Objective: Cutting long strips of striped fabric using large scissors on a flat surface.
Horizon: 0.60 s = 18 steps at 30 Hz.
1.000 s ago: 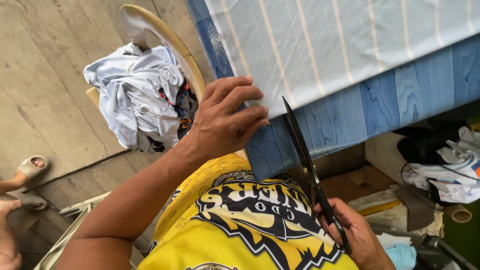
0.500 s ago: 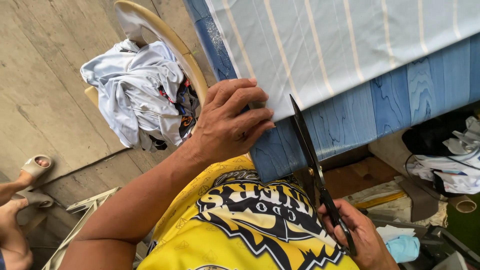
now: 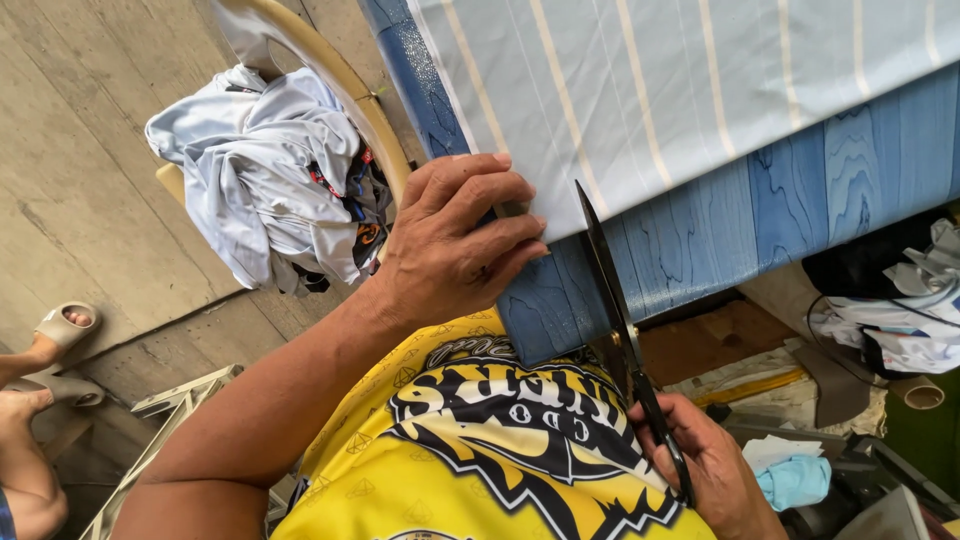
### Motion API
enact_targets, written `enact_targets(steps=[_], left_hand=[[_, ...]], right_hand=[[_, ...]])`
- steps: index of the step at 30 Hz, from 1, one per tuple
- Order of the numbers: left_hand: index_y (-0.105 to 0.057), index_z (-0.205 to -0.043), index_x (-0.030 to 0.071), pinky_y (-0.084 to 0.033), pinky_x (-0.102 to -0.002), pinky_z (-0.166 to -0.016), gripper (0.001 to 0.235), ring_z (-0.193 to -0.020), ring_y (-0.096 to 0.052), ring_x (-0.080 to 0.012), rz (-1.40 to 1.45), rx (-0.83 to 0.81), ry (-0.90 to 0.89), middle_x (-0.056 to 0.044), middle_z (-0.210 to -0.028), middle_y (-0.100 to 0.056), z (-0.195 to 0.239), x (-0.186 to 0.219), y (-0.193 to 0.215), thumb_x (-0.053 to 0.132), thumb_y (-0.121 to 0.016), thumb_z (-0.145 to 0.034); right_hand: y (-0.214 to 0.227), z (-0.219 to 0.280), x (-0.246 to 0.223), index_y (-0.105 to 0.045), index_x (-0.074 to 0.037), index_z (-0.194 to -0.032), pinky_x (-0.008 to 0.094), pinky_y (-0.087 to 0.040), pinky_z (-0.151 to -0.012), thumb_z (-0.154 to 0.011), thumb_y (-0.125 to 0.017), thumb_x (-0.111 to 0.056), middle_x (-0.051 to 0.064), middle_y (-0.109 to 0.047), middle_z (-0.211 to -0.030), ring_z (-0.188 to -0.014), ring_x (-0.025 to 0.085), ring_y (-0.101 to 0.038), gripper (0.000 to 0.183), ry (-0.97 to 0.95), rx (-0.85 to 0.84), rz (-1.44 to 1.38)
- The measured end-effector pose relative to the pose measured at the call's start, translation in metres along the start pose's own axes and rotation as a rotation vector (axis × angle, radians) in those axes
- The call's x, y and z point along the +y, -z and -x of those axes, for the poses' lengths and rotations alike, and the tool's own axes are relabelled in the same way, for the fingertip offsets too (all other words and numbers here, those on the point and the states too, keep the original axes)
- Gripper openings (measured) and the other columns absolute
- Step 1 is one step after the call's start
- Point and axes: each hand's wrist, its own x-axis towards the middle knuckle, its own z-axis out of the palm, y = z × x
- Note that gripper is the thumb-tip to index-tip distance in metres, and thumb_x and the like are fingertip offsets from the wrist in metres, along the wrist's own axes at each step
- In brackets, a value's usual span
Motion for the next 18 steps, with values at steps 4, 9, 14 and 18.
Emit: enact_targets(steps=[4, 9, 14, 18], left_hand=[[-0.07, -0.102, 0.013, -0.044, -0.044, -0.099, 0.012, -0.115, -0.061, -0.0314, -0.003, 0.006, 0.001, -0.008, -0.112, -0.064, 0.0, 0.0, 0.0, 0.025, -0.073, -0.1], [-0.069, -0.102, 0.012, -0.045, -0.045, -0.097, 0.012, -0.113, -0.062, -0.0317, 0.004, 0.017, -0.001, -0.008, -0.111, -0.064, -0.002, 0.001, 0.001, 0.024, -0.071, -0.101], [-0.069, -0.099, 0.012, -0.046, -0.044, -0.097, 0.012, -0.112, -0.062, -0.0311, 0.001, 0.028, -0.003, -0.008, -0.11, -0.064, -0.003, 0.0, 0.001, 0.024, -0.07, -0.101], [-0.07, -0.1, 0.012, -0.046, -0.045, -0.096, 0.012, -0.113, -0.062, -0.0313, 0.0, 0.024, 0.003, -0.008, -0.111, -0.064, -0.002, 0.0, 0.001, 0.023, -0.071, -0.101]], right_hand=[[-0.001, 0.0, 0.0, -0.074, -0.008, -0.113, 0.031, -0.044, -0.062, -0.08, -0.064, -0.043, 0.008, -0.065, -0.072, -0.065, 0.017, -0.057, 0.049, -0.005, 0.014, -0.008], [-0.002, -0.001, -0.002, -0.077, -0.009, -0.113, 0.032, -0.054, -0.074, -0.08, -0.064, -0.038, 0.01, -0.075, -0.08, -0.079, 0.019, -0.069, 0.046, -0.081, 0.06, 0.006], [-0.004, 0.0, -0.016, -0.078, -0.012, -0.112, 0.032, -0.057, -0.08, -0.08, -0.061, -0.035, 0.009, -0.082, -0.088, -0.087, 0.018, -0.075, 0.043, -0.197, 0.097, 0.072], [-0.001, 0.003, -0.002, -0.075, -0.008, -0.114, 0.032, -0.041, -0.059, -0.081, -0.061, -0.045, 0.008, -0.064, -0.07, -0.06, 0.017, -0.052, 0.052, -0.066, 0.031, 0.01]])
